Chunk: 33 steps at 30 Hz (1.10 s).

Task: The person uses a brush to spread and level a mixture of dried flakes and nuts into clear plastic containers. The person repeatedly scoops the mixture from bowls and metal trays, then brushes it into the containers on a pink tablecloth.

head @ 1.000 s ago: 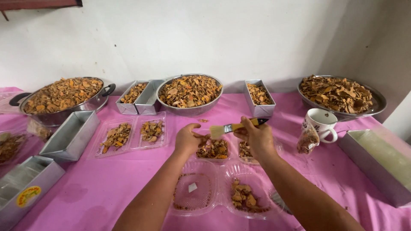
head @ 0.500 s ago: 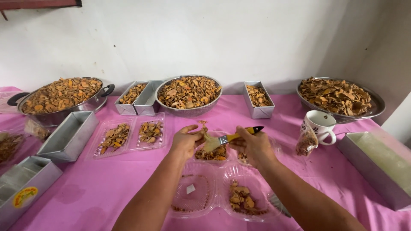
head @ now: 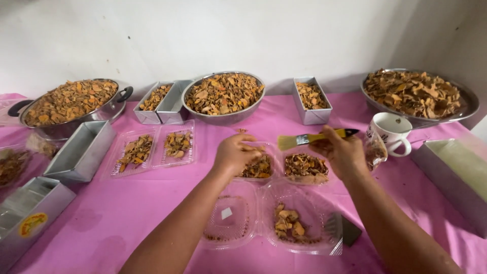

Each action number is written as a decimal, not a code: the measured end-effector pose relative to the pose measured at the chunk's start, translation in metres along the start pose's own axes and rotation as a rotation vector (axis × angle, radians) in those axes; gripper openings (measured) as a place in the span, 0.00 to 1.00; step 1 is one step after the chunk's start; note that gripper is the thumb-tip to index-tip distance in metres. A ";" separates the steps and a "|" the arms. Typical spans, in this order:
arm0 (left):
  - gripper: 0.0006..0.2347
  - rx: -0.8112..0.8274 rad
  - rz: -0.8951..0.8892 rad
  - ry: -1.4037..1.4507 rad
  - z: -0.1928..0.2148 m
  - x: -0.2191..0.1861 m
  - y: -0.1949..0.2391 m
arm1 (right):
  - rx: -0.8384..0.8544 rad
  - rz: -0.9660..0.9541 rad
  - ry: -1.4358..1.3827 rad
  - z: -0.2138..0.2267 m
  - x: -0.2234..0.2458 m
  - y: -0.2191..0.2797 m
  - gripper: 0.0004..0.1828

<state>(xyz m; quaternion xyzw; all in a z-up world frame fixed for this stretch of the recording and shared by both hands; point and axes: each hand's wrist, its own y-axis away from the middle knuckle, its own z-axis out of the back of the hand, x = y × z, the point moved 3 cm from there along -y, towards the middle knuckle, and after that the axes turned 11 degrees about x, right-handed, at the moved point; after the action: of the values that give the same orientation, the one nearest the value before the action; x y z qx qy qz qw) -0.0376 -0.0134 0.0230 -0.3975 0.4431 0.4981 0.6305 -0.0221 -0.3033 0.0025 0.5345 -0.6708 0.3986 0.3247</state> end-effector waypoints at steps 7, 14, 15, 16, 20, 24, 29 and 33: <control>0.24 0.620 -0.257 -0.563 -0.088 -0.045 0.067 | -0.059 0.023 -0.103 0.028 -0.007 -0.006 0.15; 0.14 0.745 0.556 -0.561 -0.098 -0.101 0.100 | 0.022 -0.074 0.023 0.016 -0.001 0.005 0.10; 0.16 0.718 0.584 -0.552 -0.096 -0.114 0.104 | 0.036 -0.063 0.032 0.016 -0.004 0.003 0.10; 0.16 0.718 0.585 -0.552 -0.094 -0.114 0.105 | 0.035 -0.064 0.032 0.018 -0.006 0.003 0.10; 0.13 0.764 0.275 -0.661 -0.088 -0.077 0.088 | 0.081 0.013 0.064 0.018 -0.010 0.002 0.09; 0.13 0.789 0.076 -0.826 -0.076 -0.047 0.068 | 0.078 0.044 0.152 0.018 -0.013 0.003 0.12; 0.12 0.766 0.145 -0.866 -0.078 -0.051 0.088 | 0.127 0.010 0.452 0.004 -0.002 0.016 0.10; 0.02 0.972 -0.049 -1.059 -0.090 -0.035 0.120 | 0.346 0.101 0.605 -0.011 -0.011 0.031 0.05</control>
<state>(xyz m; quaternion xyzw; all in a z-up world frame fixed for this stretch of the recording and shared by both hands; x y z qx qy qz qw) -0.1736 -0.0850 0.0232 0.2134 0.2403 0.3563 0.8773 -0.0501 -0.2852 -0.0081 0.4055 -0.4926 0.6621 0.3932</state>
